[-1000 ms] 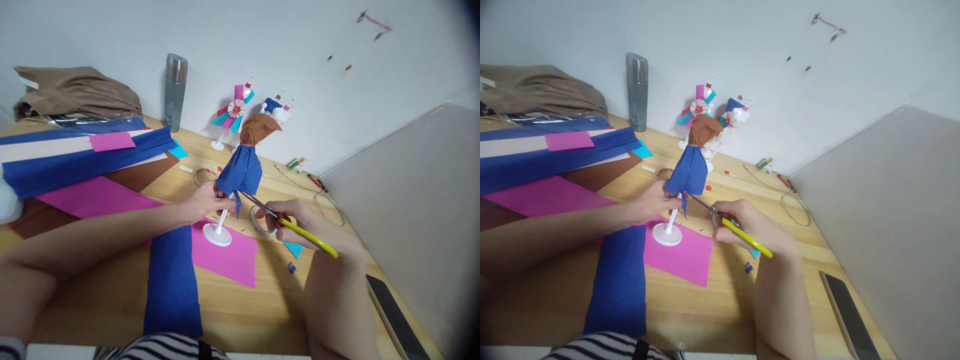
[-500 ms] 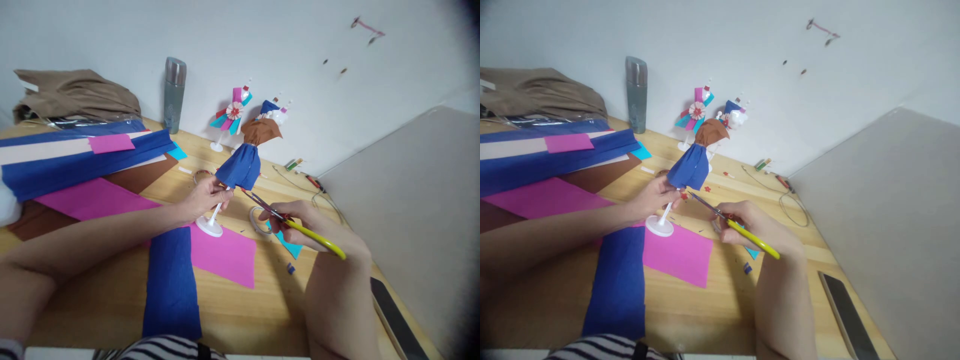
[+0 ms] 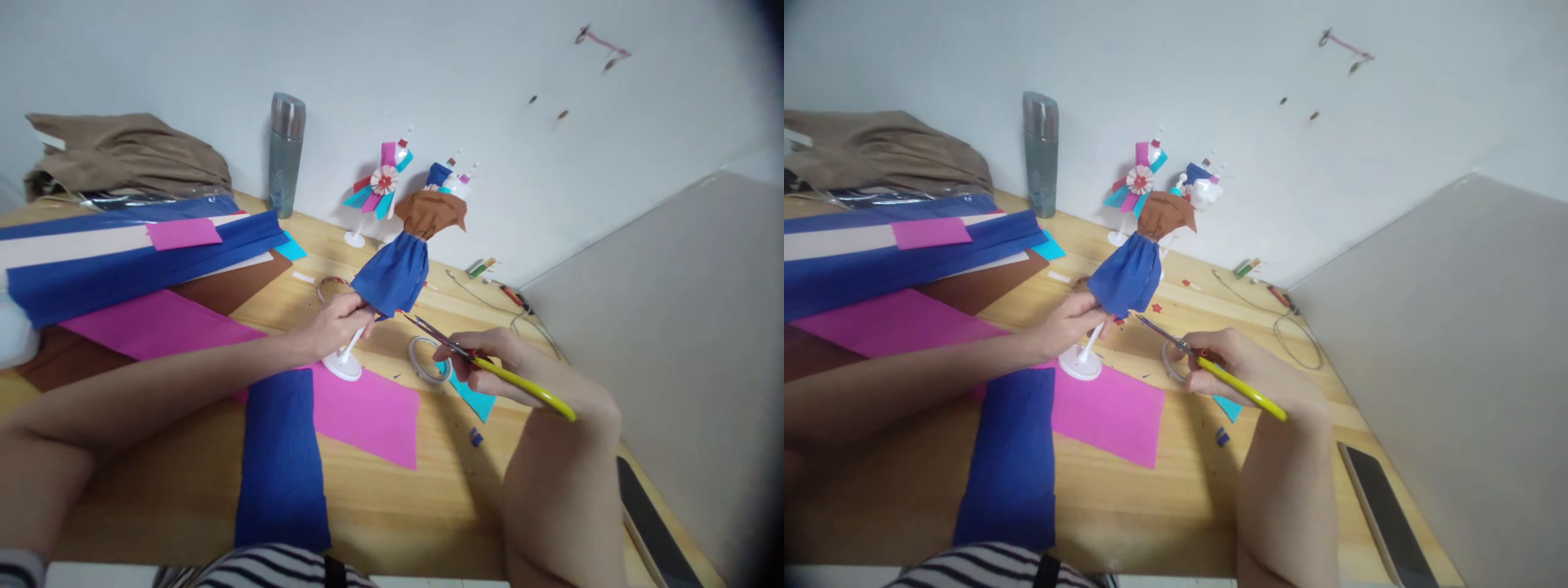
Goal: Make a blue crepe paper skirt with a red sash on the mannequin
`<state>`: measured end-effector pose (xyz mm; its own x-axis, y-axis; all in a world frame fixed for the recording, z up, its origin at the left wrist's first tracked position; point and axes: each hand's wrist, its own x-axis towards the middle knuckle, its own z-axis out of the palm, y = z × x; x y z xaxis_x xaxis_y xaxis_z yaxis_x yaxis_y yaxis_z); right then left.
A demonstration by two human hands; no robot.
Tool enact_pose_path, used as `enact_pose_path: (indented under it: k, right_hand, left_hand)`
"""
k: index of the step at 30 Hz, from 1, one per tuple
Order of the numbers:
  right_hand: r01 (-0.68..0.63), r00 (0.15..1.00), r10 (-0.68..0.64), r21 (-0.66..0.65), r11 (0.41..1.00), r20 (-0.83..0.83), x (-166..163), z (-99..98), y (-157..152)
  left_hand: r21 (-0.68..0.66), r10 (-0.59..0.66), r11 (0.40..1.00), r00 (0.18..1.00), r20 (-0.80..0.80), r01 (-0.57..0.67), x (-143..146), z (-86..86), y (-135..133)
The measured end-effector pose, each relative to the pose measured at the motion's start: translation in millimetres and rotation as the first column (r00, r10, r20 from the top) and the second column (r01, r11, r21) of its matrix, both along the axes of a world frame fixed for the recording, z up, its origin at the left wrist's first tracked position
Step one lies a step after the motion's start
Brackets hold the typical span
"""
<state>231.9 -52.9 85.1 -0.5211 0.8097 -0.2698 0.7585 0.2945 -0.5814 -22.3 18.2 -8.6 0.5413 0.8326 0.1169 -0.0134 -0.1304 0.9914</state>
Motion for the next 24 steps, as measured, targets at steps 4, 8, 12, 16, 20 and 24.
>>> enact_pose_path:
  k: [4, 8, 12, 16, 20, 24]
  right_hand:
    - [0.015, 1.0, -0.015, -0.007, 1.0, -0.021, 2.1, -3.1, 2.1]
    - [0.01, 0.999, -0.01, 0.001, 1.0, -0.036, 2.1, -4.4, 3.0]
    - [0.009, 0.998, -0.009, -0.01, 1.0, -0.057, 0.4, -4.1, 3.2]
    - [0.011, 0.997, -0.012, -0.018, 1.0, -0.08, -3.6, -2.8, 3.9]
    - [0.004, 0.998, -0.005, -0.017, 1.0, -0.062, -9.0, -2.6, 5.2]
    - [-0.008, 0.996, 0.003, -0.049, 0.999, -0.094, -12.2, -5.3, 6.4]
  left_hand:
    - [-0.013, -0.039, 0.999, 0.999, 0.039, 0.039, 1.0, -1.6, 2.1]
    - [-0.088, -0.077, 0.992, 0.991, 0.11, 0.087, 2.1, -1.6, 2.0]
    - [-0.134, -0.097, 0.983, 0.98, 0.174, 0.121, 2.4, -0.4, 1.2]
    - [-0.159, -0.129, 0.973, 0.969, 0.209, 0.164, 2.7, -1.4, 1.1]
    - [-0.206, -0.164, 0.954, 0.953, 0.253, 0.219, 3.7, -4.9, 0.4]
    - [-0.275, -0.185, 0.922, 0.936, 0.3, 0.271, 4.7, -7.5, -1.1]
